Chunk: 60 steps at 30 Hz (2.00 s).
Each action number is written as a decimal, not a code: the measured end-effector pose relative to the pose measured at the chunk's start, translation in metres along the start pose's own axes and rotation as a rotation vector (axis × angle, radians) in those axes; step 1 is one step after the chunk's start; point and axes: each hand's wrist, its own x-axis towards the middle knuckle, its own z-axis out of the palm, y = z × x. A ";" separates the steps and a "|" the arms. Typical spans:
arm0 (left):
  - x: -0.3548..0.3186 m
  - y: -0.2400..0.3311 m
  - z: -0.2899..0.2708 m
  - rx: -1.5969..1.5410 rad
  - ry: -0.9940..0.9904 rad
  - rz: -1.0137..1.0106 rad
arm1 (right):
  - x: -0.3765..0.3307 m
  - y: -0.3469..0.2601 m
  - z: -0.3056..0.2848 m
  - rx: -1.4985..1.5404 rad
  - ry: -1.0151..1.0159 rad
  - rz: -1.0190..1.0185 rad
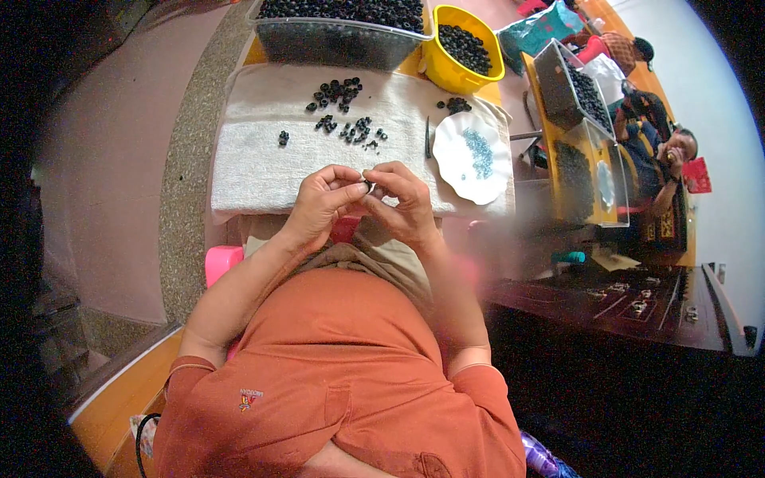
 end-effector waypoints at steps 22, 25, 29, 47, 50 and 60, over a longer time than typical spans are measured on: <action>-0.001 -0.001 0.002 0.040 0.068 0.057 | -0.003 0.006 0.008 -0.195 0.067 -0.080; -0.002 0.000 0.003 0.074 0.068 0.043 | -0.003 0.004 0.007 -0.288 0.083 -0.127; -0.004 0.000 0.003 0.138 0.049 0.030 | -0.004 0.000 0.008 -0.383 0.076 -0.163; -0.002 -0.006 -0.004 0.325 -0.013 0.065 | -0.007 -0.007 -0.001 -0.381 0.017 -0.189; -0.003 -0.004 0.000 0.265 0.004 0.038 | -0.006 -0.005 0.001 -0.376 0.051 -0.193; -0.002 -0.001 -0.001 0.183 -0.010 0.004 | -0.005 0.001 0.005 -0.328 0.137 -0.165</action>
